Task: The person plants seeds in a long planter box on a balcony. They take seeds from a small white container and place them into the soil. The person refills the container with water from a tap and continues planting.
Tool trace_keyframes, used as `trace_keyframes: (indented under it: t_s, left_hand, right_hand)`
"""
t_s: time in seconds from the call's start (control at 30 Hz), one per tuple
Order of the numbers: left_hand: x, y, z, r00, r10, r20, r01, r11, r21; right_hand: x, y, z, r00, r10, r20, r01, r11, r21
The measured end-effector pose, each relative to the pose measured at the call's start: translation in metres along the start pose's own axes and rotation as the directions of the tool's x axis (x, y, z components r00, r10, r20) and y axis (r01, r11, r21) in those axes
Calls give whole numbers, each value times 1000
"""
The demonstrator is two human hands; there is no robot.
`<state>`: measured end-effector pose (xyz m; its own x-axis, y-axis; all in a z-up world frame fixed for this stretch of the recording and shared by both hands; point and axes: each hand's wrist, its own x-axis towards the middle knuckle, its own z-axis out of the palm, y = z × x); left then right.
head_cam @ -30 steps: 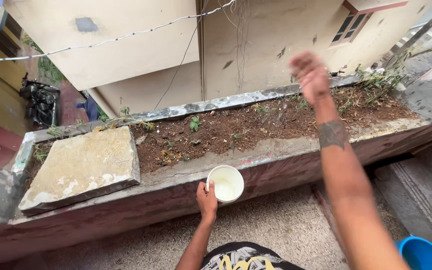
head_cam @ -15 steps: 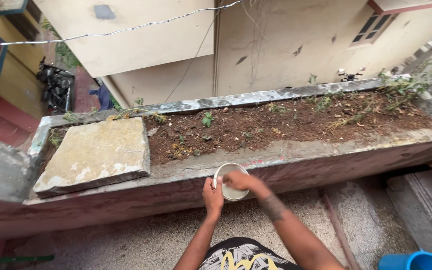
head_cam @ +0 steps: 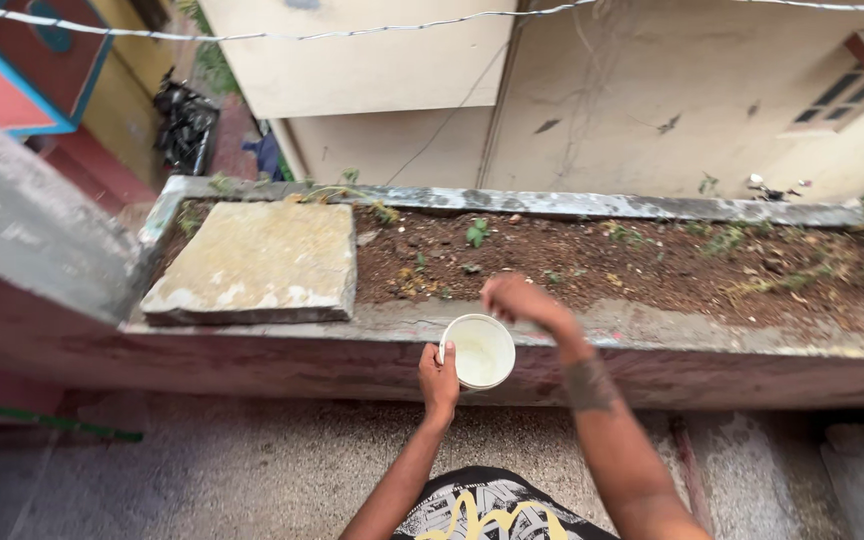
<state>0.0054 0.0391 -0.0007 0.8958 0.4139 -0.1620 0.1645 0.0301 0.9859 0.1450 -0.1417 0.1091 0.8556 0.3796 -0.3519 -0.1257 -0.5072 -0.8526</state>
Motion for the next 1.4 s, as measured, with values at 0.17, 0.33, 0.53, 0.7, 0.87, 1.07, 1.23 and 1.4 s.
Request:
trace_keyframes:
  t_s: [0.17, 0.33, 0.53, 0.7, 0.87, 1.07, 1.23, 1.4]
  left_hand:
    - [15, 4, -27, 998, 19, -53, -21, 1000, -23]
    - [32, 10, -51, 995, 56, -80, -57, 998, -9]
    - [47, 7, -81, 985, 97, -143, -102, 994, -32]
    - [54, 8, -100, 987, 71, -148, -77, 996, -35]
    - [61, 0, -106, 985, 82, -152, -99, 990, -105]
    - [62, -4, -103, 987, 85, -135, -89, 996, -21]
    - [59, -6, -109, 984, 136, -119, -136, 991, 13]
    - [65, -20, -123, 991, 77, -113, -64, 992, 111]
  right_hand:
    - [19, -82, -34, 898, -378, -225, 234, -22, 972]
    - [93, -132, 0, 984, -178, -14, 138, 707, 693]
    - [127, -187, -7, 792, -567, -226, 568, 551, 611]
    - [194, -111, 25, 897, -436, 64, 431, 836, -341]
    - [160, -47, 68, 992, -128, 8, 123, 934, -336]
    - [108, 6, 166, 840, -239, 487, 439, 827, -350]
    - [103, 36, 237, 877, -92, 472, 386, 719, -578]
    - [97, 32, 242, 817, -182, 547, 421, 836, -352]
